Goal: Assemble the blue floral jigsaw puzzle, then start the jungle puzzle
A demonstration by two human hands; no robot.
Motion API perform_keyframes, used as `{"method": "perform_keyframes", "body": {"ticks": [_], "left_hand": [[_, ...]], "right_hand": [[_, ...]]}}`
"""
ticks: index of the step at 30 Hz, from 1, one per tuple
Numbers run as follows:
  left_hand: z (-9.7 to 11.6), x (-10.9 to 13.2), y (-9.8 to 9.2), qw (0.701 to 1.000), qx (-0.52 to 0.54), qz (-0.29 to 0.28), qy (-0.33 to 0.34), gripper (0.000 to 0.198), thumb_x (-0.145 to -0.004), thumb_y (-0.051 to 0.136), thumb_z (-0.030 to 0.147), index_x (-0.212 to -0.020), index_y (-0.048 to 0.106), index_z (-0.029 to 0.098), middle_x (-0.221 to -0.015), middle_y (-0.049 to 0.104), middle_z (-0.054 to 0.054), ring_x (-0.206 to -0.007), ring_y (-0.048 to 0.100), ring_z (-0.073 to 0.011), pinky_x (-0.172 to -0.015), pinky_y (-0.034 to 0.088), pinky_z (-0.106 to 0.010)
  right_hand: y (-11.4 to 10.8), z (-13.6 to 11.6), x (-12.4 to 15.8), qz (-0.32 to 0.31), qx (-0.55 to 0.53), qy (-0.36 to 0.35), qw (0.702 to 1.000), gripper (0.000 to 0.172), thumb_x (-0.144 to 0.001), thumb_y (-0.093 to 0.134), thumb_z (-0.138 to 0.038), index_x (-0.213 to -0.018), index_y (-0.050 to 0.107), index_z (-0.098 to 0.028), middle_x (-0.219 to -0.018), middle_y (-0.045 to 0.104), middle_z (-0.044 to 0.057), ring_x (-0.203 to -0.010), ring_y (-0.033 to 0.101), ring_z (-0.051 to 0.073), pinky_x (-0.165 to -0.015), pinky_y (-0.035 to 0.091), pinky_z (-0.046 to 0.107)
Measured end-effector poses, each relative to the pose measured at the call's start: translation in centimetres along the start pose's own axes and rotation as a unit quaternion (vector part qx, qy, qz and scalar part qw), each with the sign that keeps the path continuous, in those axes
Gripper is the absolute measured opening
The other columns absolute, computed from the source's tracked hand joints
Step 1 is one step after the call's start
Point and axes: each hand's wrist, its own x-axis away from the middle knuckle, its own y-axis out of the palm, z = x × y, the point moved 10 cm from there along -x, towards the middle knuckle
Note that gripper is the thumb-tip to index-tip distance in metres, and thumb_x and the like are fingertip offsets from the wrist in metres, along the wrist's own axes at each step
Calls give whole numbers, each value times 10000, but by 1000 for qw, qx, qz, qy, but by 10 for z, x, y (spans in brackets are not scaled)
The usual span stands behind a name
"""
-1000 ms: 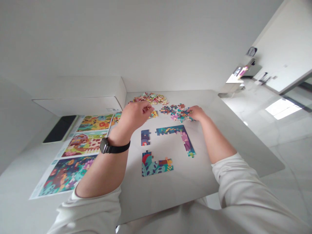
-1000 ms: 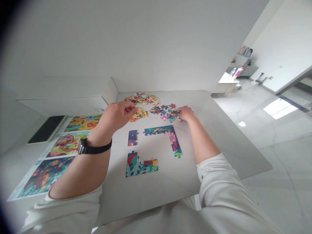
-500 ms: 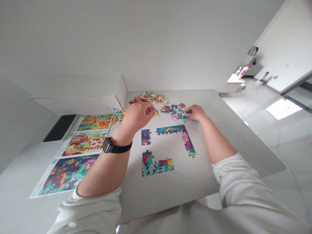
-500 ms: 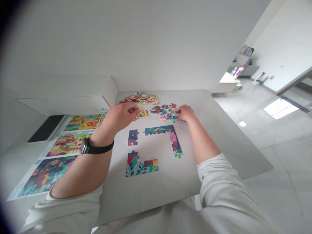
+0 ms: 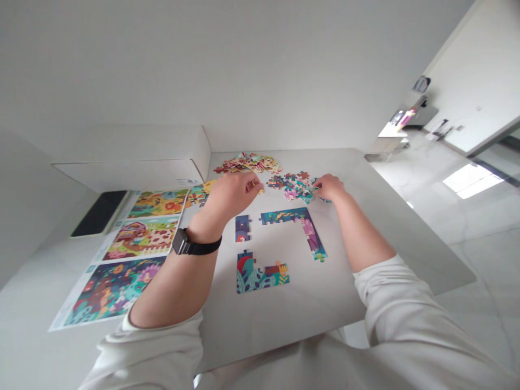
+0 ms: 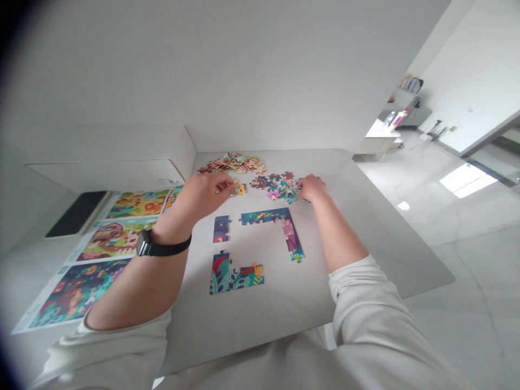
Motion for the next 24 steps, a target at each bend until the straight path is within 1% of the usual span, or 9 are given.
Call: {"method": "perform_keyframes", "body": {"ticks": [2,5,8,11,15,19,21,24], "left_hand": [[0,0,2,1000,1,-4,1,260,-1016,606,423,-1003,799,249,-919,826,-72,-877,744,-264,-769,516,-335],[1,-1,3,1000,5,-7,6,257,-1018,608,421,-1002,797,246,-926,825,-77,-891,749,-267,-790,524,-342],[3,0,3,1000,5,-9,10,266,-1020,601,422,-1009,802,248,-943,825,-84,-911,750,-274,-804,535,-352],[4,0,3,1000,5,-11,12,287,-1021,591,437,-1016,807,249,-951,825,-90,-919,746,-277,-804,545,-360],[4,0,5,1000,9,-13,13,284,-1018,601,444,-1018,808,249,-965,827,-91,-922,743,-278,-801,543,-361],[3,-1,7,1000,11,-13,17,262,-1017,605,416,-1018,809,251,-968,826,-85,-912,743,-274,-790,530,-359],[4,-1,10,999,14,-17,23,264,-1018,600,410,-1015,810,251,-965,826,-81,-902,740,-268,-787,527,-354],[4,-1,16,999,24,-19,36,265,-1019,589,399,-1022,807,248,-977,824,-75,-900,735,-256,-796,528,-345]], "right_hand": [[-1,-1,0,13,-9,-5,1000,346,-984,703,-298,-1306,823,-335,-1439,695,124,-1308,662,340,-1091,549,462],[1,-17,0,12,-37,-69,997,403,-994,730,-421,-1386,781,-338,-1514,666,110,-1381,637,314,-1168,496,431],[6,-35,2,-8,-46,-134,990,557,-927,817,-518,-1448,741,-336,-1592,623,104,-1452,599,308,-1225,445,410],[10,-43,4,-24,-38,-166,985,621,-869,881,-512,-1450,733,-350,-1633,597,89,-1511,551,318,-1243,430,437],[11,-42,4,-31,-34,-176,983,556,-884,875,-391,-1424,748,-371,-1639,596,62,-1535,532,285,-1248,429,429],[10,-48,4,-20,-47,-201,978,487,-918,818,-268,-1398,774,-341,-1619,621,59,-1547,519,273,-1270,409,422],[9,-56,6,-1,-62,-228,972,430,-954,774,-273,-1382,784,-315,-1596,642,67,-1545,519,266,-1276,403,425],[10,-69,9,24,-77,-247,966,397,-991,748,-347,-1383,784,-291,-1581,653,86,-1530,536,268,-1277,402,438]]}}
